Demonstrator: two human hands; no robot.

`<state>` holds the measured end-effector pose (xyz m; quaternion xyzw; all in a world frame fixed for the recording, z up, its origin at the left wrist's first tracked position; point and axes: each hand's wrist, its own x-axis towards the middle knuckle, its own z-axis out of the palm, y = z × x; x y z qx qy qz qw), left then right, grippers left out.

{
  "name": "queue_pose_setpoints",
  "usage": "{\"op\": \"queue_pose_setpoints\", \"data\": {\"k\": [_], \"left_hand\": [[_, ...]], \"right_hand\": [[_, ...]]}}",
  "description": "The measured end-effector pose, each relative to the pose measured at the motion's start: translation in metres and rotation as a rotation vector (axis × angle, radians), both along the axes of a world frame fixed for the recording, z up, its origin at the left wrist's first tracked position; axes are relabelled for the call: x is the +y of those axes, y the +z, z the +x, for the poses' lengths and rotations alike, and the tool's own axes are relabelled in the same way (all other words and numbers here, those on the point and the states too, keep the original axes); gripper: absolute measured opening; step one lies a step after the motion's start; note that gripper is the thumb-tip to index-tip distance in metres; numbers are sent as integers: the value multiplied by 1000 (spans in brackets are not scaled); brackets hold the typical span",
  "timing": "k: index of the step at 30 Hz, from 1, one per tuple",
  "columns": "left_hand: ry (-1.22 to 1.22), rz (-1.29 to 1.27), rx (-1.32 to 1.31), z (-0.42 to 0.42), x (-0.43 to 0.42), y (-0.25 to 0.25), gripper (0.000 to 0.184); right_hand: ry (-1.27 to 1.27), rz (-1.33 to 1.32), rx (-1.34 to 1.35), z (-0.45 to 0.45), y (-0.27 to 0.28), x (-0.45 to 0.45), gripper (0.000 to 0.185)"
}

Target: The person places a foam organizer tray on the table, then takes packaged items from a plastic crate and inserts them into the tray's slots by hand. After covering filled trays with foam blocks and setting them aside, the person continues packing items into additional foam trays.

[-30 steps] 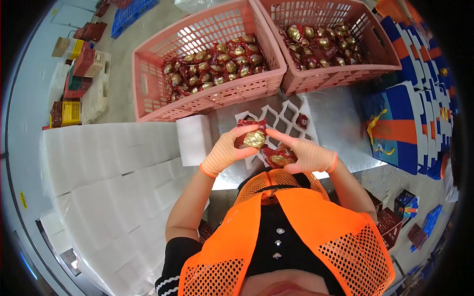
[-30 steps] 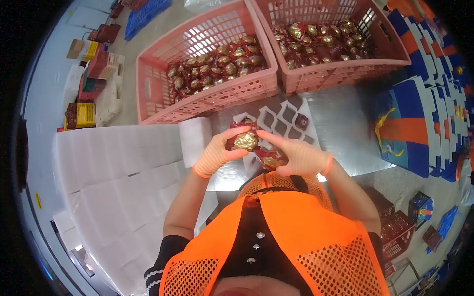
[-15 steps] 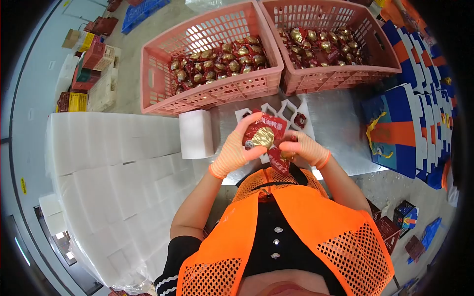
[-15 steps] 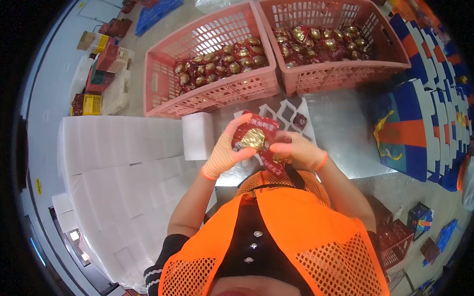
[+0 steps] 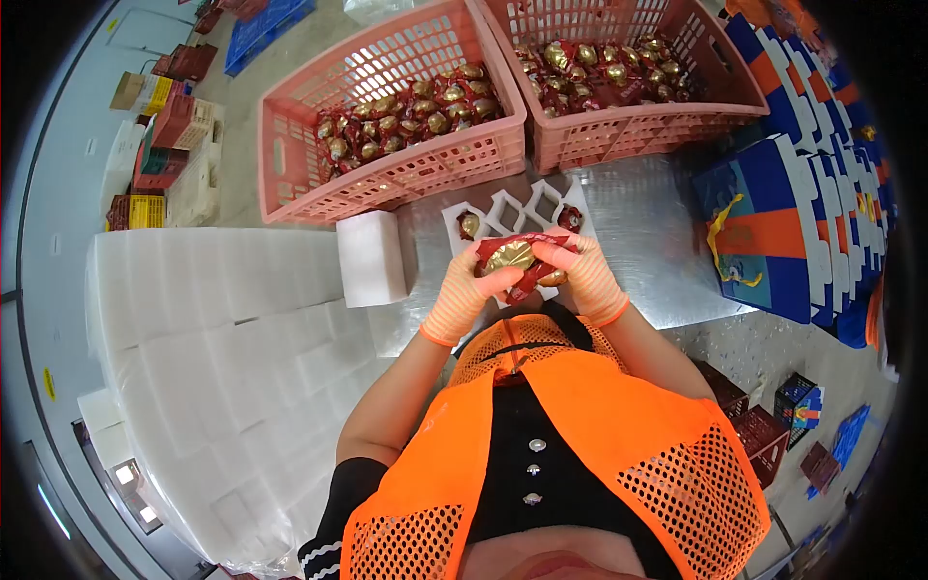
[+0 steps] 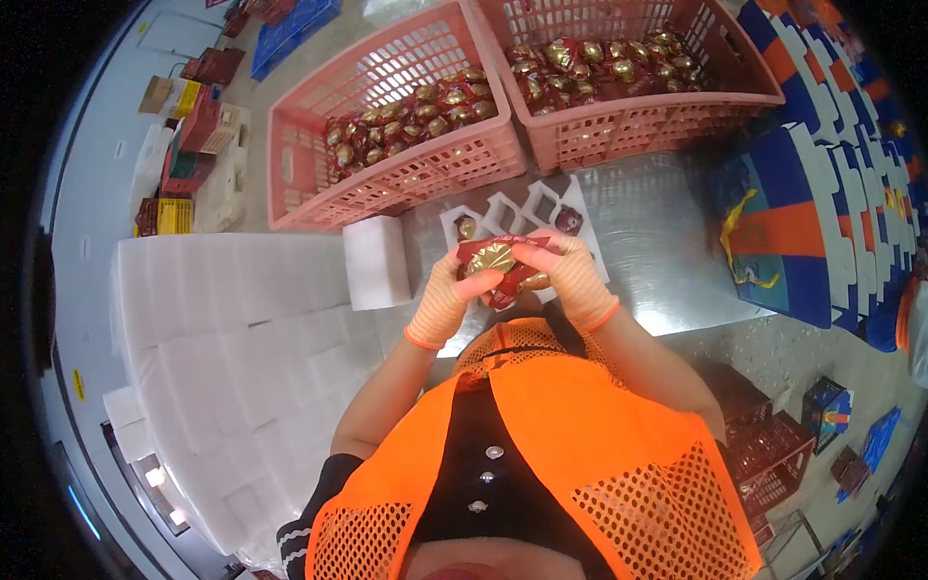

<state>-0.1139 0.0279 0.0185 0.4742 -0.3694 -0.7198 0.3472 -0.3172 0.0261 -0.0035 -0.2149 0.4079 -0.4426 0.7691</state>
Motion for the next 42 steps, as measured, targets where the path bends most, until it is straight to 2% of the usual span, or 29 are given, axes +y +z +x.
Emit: {"op": "queue_pose_setpoints", "data": {"k": [6,9,11,12,13,14,15,16,17,18,22,25,30,32,36,38,41,42], "left_hand": [[61,21,-38,5,2,-20,35],[154,40,-93,-4,3,-19,33],[69,-67,-312,1,10,-20,33],[-13,-145,-401,-1,10,-19,34],[-29,-72,-364,-10,14,-10,36],[-121,-142,-501,-11,15,-13,34],[-189,-301,-571,-11,15,-26,33],[-272,-342,-638,-21,15,-15,32],[-307,-364,-624,-22,13,-22,30],[-386,-523,-692,-27,13,-17,26],[-465,-369,-339,-39,12,-31,18],[-572,-253,-315,-48,22,-38,18],[-713,-225,-188,-67,52,-87,21],[-806,-196,-175,-82,72,-83,21],[-1009,-214,-208,-114,88,-79,22],[-1153,-233,-280,-136,89,-83,28],[-1153,-926,-440,-180,83,-111,37],[-1185,-969,-503,-199,75,-123,57]], "right_hand": [[127,-46,-11,-6,-22,2,24],[157,117,-91,-8,-12,2,20],[241,12,18,-16,-8,8,27],[330,-118,183,-23,-15,12,32],[406,-249,354,-31,-23,15,37],[472,-227,383,-41,-12,20,41],[426,-175,310,-43,-17,32,43],[367,-373,498,-45,-28,41,38],[398,-127,420,-48,-14,52,39],[340,-130,434,-47,-24,63,38],[69,-57,369,-43,-29,111,34],[-198,86,238,-38,-31,158,35],[-478,272,302,-40,-26,245,34],[-688,282,241,-48,-29,289,32],[-1145,300,121,-76,-74,362,30],[-1294,387,140,-102,-105,399,38],[-1577,514,58,-154,-143,444,38],[-1616,572,75,-177,-161,460,36]]}}
